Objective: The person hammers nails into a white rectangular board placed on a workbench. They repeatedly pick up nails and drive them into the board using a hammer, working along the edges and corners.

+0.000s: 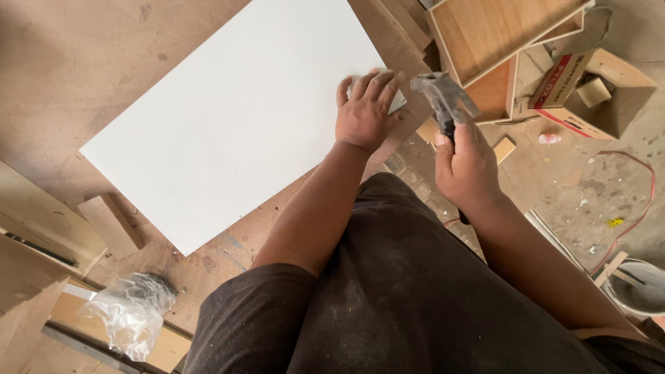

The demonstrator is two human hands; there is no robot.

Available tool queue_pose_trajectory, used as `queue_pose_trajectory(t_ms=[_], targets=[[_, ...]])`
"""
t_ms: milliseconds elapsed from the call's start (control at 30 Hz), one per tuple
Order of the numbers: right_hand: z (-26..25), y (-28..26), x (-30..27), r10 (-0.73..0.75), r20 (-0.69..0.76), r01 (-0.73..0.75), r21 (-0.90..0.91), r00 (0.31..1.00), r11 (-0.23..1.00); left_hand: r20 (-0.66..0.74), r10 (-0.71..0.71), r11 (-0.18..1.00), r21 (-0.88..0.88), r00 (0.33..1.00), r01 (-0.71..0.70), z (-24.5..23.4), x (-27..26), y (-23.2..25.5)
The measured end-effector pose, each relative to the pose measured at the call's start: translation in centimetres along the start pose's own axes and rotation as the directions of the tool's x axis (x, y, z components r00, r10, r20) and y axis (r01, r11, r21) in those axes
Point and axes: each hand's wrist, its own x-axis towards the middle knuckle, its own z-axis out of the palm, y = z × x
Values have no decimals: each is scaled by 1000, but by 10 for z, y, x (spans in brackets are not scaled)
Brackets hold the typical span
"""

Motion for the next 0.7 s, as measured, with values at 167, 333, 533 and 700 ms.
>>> queue_pose_trajectory(t_ms=[167, 333, 533, 700], targets=[[13, 11, -9, -12, -16, 12, 20, 1000, 1000, 110, 57, 998, 1, 992, -57, -9, 13, -4], [23, 17, -9, 156, 126, -155, -14, 980, 988, 352, 17, 999, -44, 936, -1, -22, 17, 3], [12, 10, -5, 103, 31, -103, 5, 994, 995, 315, 53, 998, -55, 948, -37, -18, 17, 1], [33, 33, 0, 257, 263, -241, -92, 930, 966, 370, 37, 999, -10, 928, -36, -23, 20, 2]])
